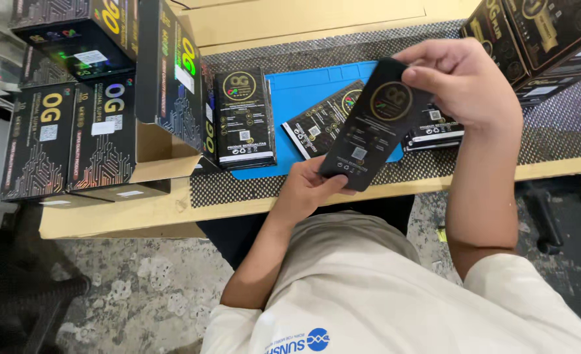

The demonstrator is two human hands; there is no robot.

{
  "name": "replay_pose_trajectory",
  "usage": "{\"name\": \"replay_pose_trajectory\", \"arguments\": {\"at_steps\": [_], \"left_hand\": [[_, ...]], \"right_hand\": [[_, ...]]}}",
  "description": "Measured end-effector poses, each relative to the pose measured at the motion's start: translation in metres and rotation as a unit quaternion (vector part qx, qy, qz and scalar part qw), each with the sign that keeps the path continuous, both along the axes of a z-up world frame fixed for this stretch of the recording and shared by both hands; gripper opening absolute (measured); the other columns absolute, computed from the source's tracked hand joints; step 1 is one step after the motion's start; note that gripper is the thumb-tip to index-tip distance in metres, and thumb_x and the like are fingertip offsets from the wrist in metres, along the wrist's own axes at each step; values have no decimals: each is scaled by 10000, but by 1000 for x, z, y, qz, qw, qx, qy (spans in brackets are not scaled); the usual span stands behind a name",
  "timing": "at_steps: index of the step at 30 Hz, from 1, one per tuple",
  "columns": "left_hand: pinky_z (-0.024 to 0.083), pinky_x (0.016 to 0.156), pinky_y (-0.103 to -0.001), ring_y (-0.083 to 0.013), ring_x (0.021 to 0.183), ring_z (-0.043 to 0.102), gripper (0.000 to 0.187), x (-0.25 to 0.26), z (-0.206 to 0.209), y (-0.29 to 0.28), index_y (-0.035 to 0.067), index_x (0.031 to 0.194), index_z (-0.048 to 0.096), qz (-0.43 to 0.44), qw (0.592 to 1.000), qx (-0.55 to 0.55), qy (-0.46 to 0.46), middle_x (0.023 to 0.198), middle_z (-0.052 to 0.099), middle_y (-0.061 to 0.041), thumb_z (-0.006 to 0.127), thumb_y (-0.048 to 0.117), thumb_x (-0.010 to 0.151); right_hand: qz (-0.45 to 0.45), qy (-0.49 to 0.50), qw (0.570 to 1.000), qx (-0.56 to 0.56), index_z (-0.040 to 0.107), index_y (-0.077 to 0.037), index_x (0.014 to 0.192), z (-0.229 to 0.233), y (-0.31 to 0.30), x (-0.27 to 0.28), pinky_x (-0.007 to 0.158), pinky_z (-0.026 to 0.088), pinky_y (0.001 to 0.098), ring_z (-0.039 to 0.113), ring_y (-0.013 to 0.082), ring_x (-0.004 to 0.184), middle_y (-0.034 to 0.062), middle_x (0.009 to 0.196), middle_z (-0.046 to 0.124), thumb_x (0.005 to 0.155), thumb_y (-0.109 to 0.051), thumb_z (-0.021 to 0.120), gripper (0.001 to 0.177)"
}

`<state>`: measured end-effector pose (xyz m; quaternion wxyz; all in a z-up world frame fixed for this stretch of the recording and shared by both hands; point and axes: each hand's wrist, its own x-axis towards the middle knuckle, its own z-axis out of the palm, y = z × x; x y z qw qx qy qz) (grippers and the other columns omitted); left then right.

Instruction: The person holds a smartphone screen assembly, turning it over to view both sides and checking the flexible cable. The person also handles several black component boxes on the workbench and uses a handheld scanner on one of the screen parts.

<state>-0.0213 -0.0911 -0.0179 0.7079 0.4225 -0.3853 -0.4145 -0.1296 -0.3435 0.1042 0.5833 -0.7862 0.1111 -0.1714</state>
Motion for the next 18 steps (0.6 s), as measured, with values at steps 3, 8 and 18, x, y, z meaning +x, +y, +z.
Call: {"name": "replay_pose_trajectory", "arguments": {"at_steps": [3,8,18], "left_hand": [[686,944,-456,-239,1064,693,277,1,-17,-2,-16,1211,698,14,999,-24,39,1141,715,-112,721,77,952],[676,941,-415,-266,1025,733,302,-2,-17,-3,-29,1207,684,65,997,2,39,1111,735,-136,728,94,935],[642,915,-286,-168,1021,735,269,-7,8,5,22,1167,715,126,988,22,-83,1059,773,-100,756,105,914]], "right_hand": [[2,-30,999,39,678,10,1226,9,5,12,662,650,229,724,148,795,103,964,715,1055,-113,621,218],[13,-64,996,57,634,46,1198,16,13,18,783,711,357,747,247,870,176,1005,704,1079,-40,605,149],[-75,-99,978,-170,724,38,1143,24,31,24,764,550,162,684,102,860,118,955,716,1083,125,739,107]]}}
